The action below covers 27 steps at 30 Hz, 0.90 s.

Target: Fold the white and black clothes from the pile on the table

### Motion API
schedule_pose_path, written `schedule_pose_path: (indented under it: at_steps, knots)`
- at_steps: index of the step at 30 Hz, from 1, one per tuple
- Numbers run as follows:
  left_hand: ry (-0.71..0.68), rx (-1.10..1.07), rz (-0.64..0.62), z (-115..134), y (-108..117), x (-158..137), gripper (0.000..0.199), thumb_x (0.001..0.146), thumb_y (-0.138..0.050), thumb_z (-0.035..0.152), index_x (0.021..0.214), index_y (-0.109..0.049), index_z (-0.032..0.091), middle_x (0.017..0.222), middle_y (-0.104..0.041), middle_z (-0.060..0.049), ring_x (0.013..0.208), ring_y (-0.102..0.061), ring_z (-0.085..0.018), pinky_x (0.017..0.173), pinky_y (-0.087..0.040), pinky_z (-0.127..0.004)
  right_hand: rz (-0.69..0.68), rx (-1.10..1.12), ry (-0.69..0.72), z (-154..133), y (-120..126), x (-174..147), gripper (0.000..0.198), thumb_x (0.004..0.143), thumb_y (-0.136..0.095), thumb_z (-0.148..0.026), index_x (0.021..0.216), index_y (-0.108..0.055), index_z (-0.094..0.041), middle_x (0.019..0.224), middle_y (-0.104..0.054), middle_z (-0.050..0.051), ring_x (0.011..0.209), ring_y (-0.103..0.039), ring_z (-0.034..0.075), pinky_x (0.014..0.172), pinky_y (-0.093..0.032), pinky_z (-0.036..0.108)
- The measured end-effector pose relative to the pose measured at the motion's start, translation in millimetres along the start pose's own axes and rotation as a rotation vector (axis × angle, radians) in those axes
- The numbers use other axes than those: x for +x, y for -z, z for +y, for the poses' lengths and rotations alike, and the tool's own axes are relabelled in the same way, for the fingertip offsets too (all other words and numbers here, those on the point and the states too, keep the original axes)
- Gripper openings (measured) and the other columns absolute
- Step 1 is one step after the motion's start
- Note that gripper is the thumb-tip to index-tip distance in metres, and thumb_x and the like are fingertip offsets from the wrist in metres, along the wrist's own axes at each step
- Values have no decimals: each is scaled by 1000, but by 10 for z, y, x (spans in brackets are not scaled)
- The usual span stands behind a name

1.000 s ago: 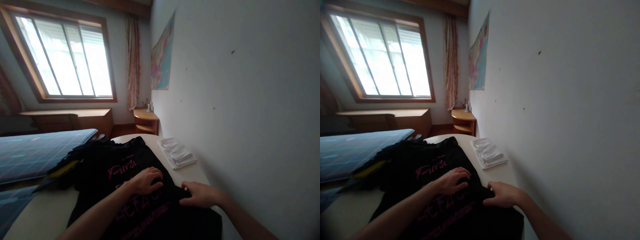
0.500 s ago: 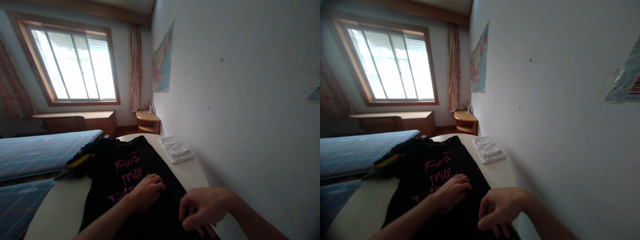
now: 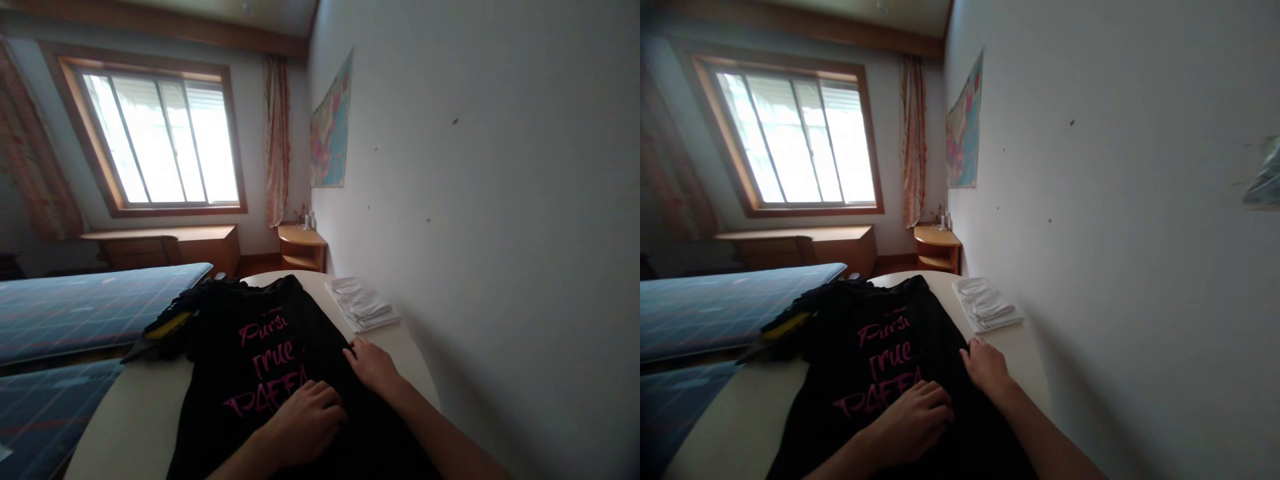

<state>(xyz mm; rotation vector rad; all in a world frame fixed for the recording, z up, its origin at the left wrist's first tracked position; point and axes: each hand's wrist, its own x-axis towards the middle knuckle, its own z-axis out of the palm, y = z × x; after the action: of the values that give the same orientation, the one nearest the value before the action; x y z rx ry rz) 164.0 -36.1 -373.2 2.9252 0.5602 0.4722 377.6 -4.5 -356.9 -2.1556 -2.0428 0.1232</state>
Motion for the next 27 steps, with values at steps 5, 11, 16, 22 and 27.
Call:
schedule_pose_path:
  at_steps: [5, 11, 16, 22, 27]
  knots:
    - [-117, -28, -37, 62, -30, -36, 50, 89, -65, 47, 135, -50, 32, 146, -51, -4, 138, -41, -31, 117, -26, -55, 12, -32, -44, -70, -130, 169, 26, 99, -45, -31, 109, -63, -14, 109, -72, 15, 102, -68, 25, 80, -46, 31]
    - [-366, 137, -38, 89, -195, -30, 35, 106, -36, 32, 138, -50, 30, 150, -49, -2, 138, -45, -24, 113, -37, -39, -50, -2, -49, -23, -99, 246, 26, 96, -48, -31, 114, -59, -15, 103, -73, 14, 95, -70, 26, 77, -46, 32]
    - [-352, -7, -98, 10, -25, -123, 27, 105, -42, 31, 126, -58, 27, 134, -63, 0, 123, -58, -17, 106, -43, -28, 1, 134, 138, 44, -96, 253, 43, 99, -44, -27, 141, -45, -23, 118, -69, 10, 102, -68, 24, 83, -46, 31]
    - [-214, -197, -108, -87, -294, -243, 11, 101, -53, 26, 107, -63, 26, 145, -55, 0, 139, -43, -19, 116, -34, -36, 18, 123, 259, 95, -196, 248, 37, 98, -41, -21, 128, -63, -23, 122, -65, 9, 99, -68, 21, 87, -47, 27]
    - [-206, -145, -110, -1, -597, -192, 14, 99, -56, 26, 113, -60, 26, 147, -53, 0, 142, -39, -20, 122, -25, -42, 14, 102, 270, 156, -182, 203, 39, 97, -42, -20, 129, -64, -20, 121, -64, 10, 100, -67, 22, 89, -48, 29]
